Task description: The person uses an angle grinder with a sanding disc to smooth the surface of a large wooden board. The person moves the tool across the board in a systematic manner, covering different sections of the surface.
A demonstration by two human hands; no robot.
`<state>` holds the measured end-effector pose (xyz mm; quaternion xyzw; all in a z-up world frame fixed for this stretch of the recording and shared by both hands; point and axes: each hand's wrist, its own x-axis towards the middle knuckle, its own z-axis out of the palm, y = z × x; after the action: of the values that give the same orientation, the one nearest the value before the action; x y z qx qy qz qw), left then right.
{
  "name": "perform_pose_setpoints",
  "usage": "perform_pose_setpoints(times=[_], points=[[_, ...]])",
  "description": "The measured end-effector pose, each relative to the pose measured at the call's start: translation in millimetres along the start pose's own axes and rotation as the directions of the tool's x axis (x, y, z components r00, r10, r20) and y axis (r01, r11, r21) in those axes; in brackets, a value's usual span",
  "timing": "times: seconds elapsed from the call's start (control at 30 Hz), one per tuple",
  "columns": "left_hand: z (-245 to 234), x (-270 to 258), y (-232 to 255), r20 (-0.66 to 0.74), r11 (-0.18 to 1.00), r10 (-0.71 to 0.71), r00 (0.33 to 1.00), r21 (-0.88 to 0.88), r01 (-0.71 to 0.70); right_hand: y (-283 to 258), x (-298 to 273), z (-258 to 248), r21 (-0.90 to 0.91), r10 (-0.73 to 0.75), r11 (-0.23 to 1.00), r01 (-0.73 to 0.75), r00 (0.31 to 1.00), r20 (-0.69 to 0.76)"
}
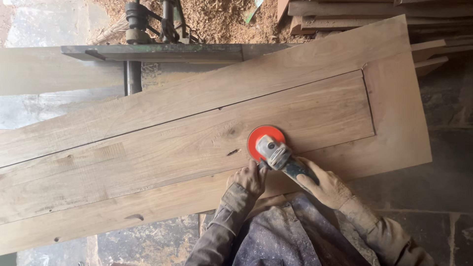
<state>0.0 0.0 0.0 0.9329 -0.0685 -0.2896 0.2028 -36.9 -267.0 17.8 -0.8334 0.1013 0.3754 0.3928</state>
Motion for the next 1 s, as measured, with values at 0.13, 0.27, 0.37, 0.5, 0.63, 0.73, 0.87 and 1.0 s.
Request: perform_pose_setpoints(times=[0.13, 0.27, 0.37, 0.5, 0.63, 0.73, 0.87, 1.0], points=[[1.6, 13.4, 18.6, 0.016, 0.999, 0.051, 0.999, 0.005, -0.051, -17.4, -18.1, -23.0, 0.050, 0.069, 0.997, -0.066, 0.996, -0.060], [10.2, 18.2, 37.0, -0.148, 0.982, 0.188, 0.971, 0.022, -0.187, -10.0, -29.2, -34.2, 0.088, 0.097, 0.992, -0.089, 0.991, -0.093], [14.9, 25.3, 51.9, -0.178, 0.968, 0.247, 0.953, -0.008, -0.252, 14.8, -34.1, -36.6, 0.100, 0.027, 0.995, -0.011, 0.987, -0.159], [18.1, 39.0, 77.4, -0.067, 0.949, 0.315, 0.947, 0.015, -0.315, 62.9, -39.6, -32.4, 0.150, 0.128, 0.983, -0.101, 0.975, -0.180], [25.2, 53.0, 104.7, -0.290, 0.716, 0.698, 0.655, 0.308, -0.626, 110.5, -57.7, -32.8, 0.362, 0.296, 0.904, -0.226, 0.943, -0.151], [43.5, 70.7, 135.4, -0.338, 0.596, 0.800, 0.495, 0.355, -0.720, 138.4, -73.0, -46.7, 0.425, 0.353, 0.873, -0.239, 0.911, -0.213], [70.9, 98.5, 179.9, -0.161, 0.724, 0.687, 0.709, 0.065, -0.687, 151.2, -85.2, -50.2, 0.463, 0.366, 0.869, -0.176, 0.858, -0.360], [69.2, 125.0, 177.8, -0.321, 0.438, 0.893, 0.317, 0.449, -0.779, 141.4, -75.2, -59.7, 0.493, 0.387, 0.851, -0.181, 0.852, -0.354]])
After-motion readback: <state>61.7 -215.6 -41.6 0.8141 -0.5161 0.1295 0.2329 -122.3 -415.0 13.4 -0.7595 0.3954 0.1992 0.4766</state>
